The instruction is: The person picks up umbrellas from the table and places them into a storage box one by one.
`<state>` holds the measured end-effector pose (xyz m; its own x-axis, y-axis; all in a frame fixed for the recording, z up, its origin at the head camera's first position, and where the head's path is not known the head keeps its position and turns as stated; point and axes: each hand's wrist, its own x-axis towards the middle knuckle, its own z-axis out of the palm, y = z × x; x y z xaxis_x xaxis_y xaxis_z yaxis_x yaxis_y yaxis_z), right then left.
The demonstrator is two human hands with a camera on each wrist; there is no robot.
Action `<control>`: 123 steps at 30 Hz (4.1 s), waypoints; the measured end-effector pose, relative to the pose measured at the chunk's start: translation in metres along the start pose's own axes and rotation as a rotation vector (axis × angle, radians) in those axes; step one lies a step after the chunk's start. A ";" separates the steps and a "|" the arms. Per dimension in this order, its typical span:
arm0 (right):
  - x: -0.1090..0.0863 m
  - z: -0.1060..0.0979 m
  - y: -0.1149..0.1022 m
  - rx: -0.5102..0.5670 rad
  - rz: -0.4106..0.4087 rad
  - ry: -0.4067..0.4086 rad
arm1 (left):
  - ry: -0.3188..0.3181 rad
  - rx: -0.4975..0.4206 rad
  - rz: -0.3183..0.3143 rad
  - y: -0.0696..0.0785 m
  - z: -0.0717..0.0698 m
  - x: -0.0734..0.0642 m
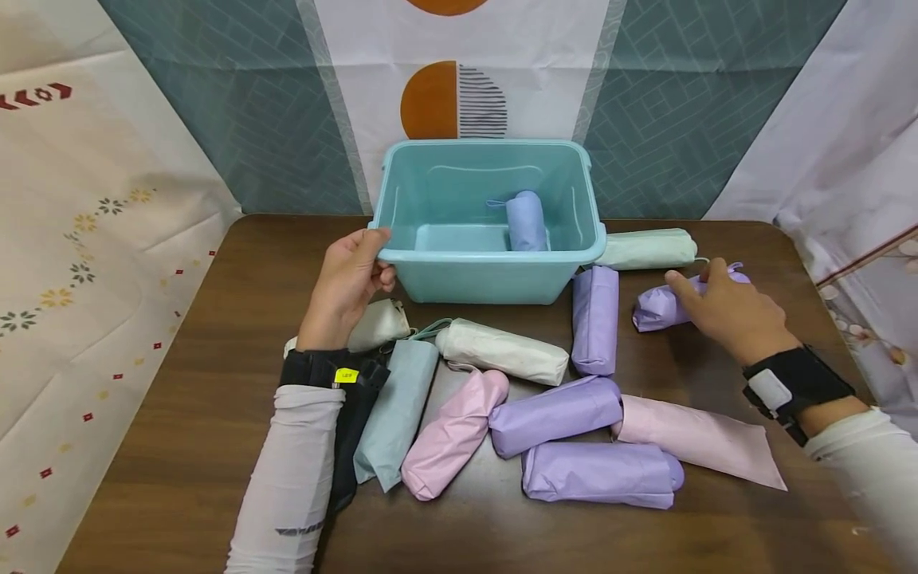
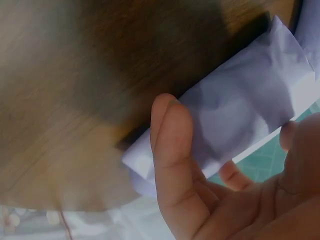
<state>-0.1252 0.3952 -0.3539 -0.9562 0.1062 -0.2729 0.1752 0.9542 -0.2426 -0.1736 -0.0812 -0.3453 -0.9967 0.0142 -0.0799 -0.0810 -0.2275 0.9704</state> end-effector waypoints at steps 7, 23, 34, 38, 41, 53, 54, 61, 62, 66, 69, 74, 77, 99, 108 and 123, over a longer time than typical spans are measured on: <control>-0.005 0.005 -0.006 0.117 0.022 -0.023 | -0.004 0.010 -0.012 0.001 0.000 0.001; 0.003 0.010 -0.002 0.428 0.011 -0.080 | 0.020 0.018 -0.037 0.001 0.000 0.001; 0.005 0.013 0.007 0.603 0.040 -0.024 | 0.032 0.020 -0.036 -0.001 0.000 0.002; 0.003 0.013 0.011 0.620 0.053 -0.029 | 0.027 0.030 -0.044 -0.001 0.001 0.002; 0.002 0.013 0.014 0.589 0.064 -0.046 | 0.027 0.031 -0.045 -0.002 0.001 0.003; -0.007 0.007 0.016 0.490 -0.037 -0.016 | 0.029 0.035 -0.043 0.000 0.003 0.002; -0.008 0.007 0.015 0.484 -0.046 0.013 | 0.028 0.035 -0.042 0.000 0.003 0.002; -0.008 0.005 0.007 0.515 -0.093 0.115 | 0.027 0.040 -0.039 0.000 0.002 0.001; -0.008 0.005 0.006 0.518 -0.107 0.124 | 0.027 0.039 -0.039 0.000 0.002 0.001; -0.007 0.004 0.002 0.516 -0.148 0.156 | 0.024 0.031 -0.033 0.000 0.002 0.001; -0.007 0.004 -0.002 0.519 -0.170 0.187 | 0.023 0.032 -0.033 0.000 0.002 0.001; -0.008 0.005 -0.008 0.571 -0.204 0.225 | 0.024 0.034 -0.039 0.000 0.002 0.000; -0.009 0.007 -0.011 0.606 -0.224 0.251 | 0.020 0.027 -0.034 0.000 0.002 0.000; -0.009 0.023 -0.001 0.642 -0.297 0.290 | 0.027 0.046 -0.044 0.001 0.002 0.000; -0.004 0.024 0.006 0.580 -0.351 0.262 | 0.029 0.040 -0.044 0.001 0.002 0.001; 0.006 0.019 0.012 0.624 -0.426 0.181 | 0.029 0.020 -0.025 -0.001 0.003 0.002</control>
<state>-0.1241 0.4019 -0.3764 -0.9846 -0.1392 0.1054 -0.1682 0.5944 -0.7864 -0.1756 -0.0784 -0.3459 -0.9938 -0.0082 -0.1107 -0.1066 -0.2083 0.9722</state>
